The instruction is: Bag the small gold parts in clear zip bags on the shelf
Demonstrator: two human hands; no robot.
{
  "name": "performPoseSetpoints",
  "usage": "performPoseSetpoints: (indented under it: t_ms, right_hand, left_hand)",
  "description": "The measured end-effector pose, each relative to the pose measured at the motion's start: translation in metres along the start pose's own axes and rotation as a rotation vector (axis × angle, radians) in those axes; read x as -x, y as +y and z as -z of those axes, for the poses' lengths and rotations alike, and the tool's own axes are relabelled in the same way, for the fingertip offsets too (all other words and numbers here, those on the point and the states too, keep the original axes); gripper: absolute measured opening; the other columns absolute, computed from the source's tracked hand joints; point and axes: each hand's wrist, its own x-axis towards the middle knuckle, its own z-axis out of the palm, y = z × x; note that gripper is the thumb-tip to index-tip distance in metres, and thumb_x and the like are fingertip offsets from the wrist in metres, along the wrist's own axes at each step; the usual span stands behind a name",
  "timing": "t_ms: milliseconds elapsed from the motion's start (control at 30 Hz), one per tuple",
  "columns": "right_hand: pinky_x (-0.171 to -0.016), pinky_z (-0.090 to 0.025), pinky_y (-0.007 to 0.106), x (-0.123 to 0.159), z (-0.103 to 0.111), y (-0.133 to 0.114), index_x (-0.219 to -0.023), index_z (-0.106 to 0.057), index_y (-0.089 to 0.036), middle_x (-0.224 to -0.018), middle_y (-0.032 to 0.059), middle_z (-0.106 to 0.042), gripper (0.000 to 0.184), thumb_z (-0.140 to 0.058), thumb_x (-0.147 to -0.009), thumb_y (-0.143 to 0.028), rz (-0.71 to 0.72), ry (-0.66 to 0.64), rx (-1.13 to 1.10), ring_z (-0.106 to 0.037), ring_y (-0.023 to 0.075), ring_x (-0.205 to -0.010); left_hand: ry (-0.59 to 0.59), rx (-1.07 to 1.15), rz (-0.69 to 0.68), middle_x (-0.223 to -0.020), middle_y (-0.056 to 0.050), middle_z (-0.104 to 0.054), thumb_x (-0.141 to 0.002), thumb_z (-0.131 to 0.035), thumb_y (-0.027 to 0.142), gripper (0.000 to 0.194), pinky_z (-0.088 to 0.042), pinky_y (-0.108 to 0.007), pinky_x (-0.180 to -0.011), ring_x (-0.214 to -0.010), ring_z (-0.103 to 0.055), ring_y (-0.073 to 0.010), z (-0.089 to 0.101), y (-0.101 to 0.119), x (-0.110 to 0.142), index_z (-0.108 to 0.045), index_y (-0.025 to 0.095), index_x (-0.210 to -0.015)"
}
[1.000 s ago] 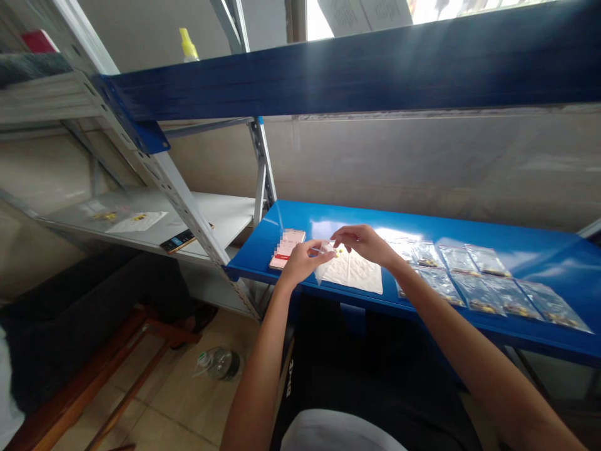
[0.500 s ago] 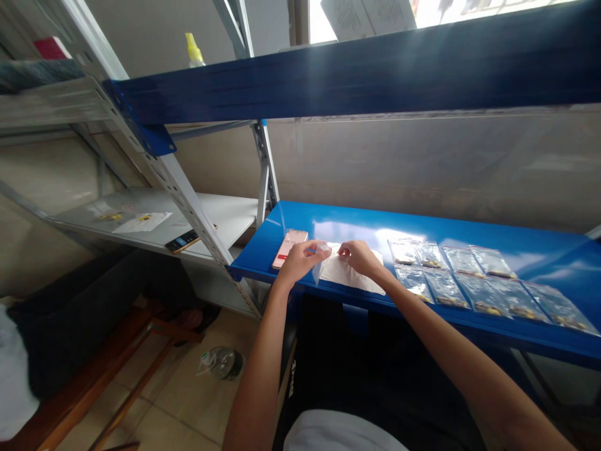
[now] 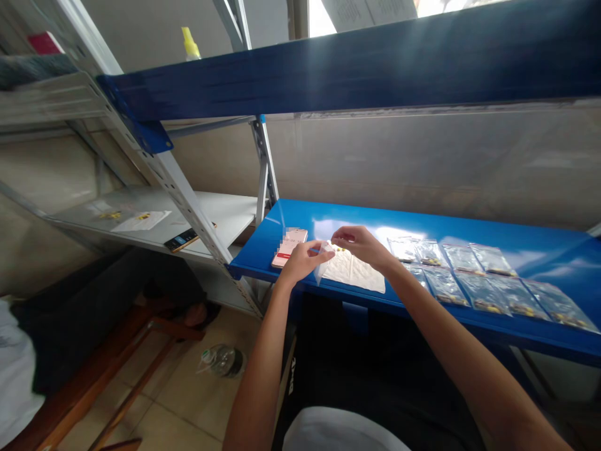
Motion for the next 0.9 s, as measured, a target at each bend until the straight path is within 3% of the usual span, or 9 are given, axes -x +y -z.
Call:
performPoseSetpoints:
  t_ms: [133,233,367,500,800,900]
  right_hand:
    - [-0.060,-0.040,0.028,0.008,0.002,-0.014,-0.089,-0.077,-0.017,-0.078,0.0053,-0.069,0.036,-0.069,-0.084,-0.052,-0.025,-0.091,-0.110,-0.055,0.0160,-0.068]
    - [-0.054,-0.036,0.027,0.008,0.008,0.004,-0.097,-0.078,-0.017,-0.072,0.0037,-0.066,0.039,-0.066,-0.086,-0.052,-0.102,-0.039,-0.124,-0.052,0.0147,-0.061]
    - [-0.064,-0.042,0.029,0.004,0.012,0.046,-0.086,-0.079,-0.018,-0.077,0.0063,-0.072,0.020,-0.069,-0.082,-0.034,-0.182,0.151,0.244,-0.060,0.0190,-0.069]
    - [-0.072,-0.044,0.030,0.006,0.004,0.072,-0.096,-0.081,-0.019,-0.087,0.0079,-0.074,0.017,-0.067,-0.087,-0.024,-0.103,0.129,0.506,-0.062,0.0197,-0.074]
    - [-0.076,-0.042,0.027,0.002,-0.005,0.069,-0.097,-0.078,-0.015,-0.099,0.0126,-0.071,0.022,-0.056,-0.096,-0.011,-0.093,0.041,0.713,-0.063,0.0208,-0.088]
    - [-0.078,-0.044,0.029,-0.001,-0.004,0.061,-0.094,-0.077,-0.013,-0.098,0.0135,-0.073,0.022,-0.054,-0.096,-0.013,-0.060,0.092,0.648,-0.064,0.0211,-0.086]
  left_hand:
    - [-0.026,0.021,-0.039,-0.111,-0.008,-0.077,-0.086,-0.072,0.057,0.047,-0.053,-0.030,-0.087,-0.104,-0.071,-0.0258,-0.002,0.003,0.000,-0.076,0.018,-0.114]
    - [-0.023,0.023,-0.033,-0.116,-0.009,-0.076,-0.086,-0.072,0.056,0.050,-0.054,-0.031,-0.090,-0.107,-0.070,-0.0265,-0.002,0.004,-0.001,-0.075,0.019,-0.119]
    - [-0.017,-0.002,-0.043,-0.114,-0.008,-0.077,-0.087,-0.071,0.056,0.048,-0.053,-0.033,-0.095,-0.108,-0.070,-0.0261,-0.002,0.005,-0.001,-0.076,0.020,-0.118]
    - [-0.003,-0.027,-0.044,-0.110,-0.007,-0.077,-0.087,-0.071,0.057,0.048,-0.053,-0.032,-0.093,-0.103,-0.070,-0.0246,-0.001,0.005,0.000,-0.077,0.021,-0.118]
    - [0.002,-0.036,-0.018,-0.109,-0.008,-0.076,-0.086,-0.071,0.059,0.050,-0.053,-0.033,-0.094,-0.103,-0.070,-0.0244,0.000,0.004,0.001,-0.077,0.019,-0.116]
    - [-0.002,-0.011,-0.035,-0.110,-0.007,-0.077,-0.087,-0.070,0.057,0.048,-0.052,-0.033,-0.097,-0.106,-0.069,-0.0248,-0.001,0.004,0.000,-0.077,0.019,-0.115]
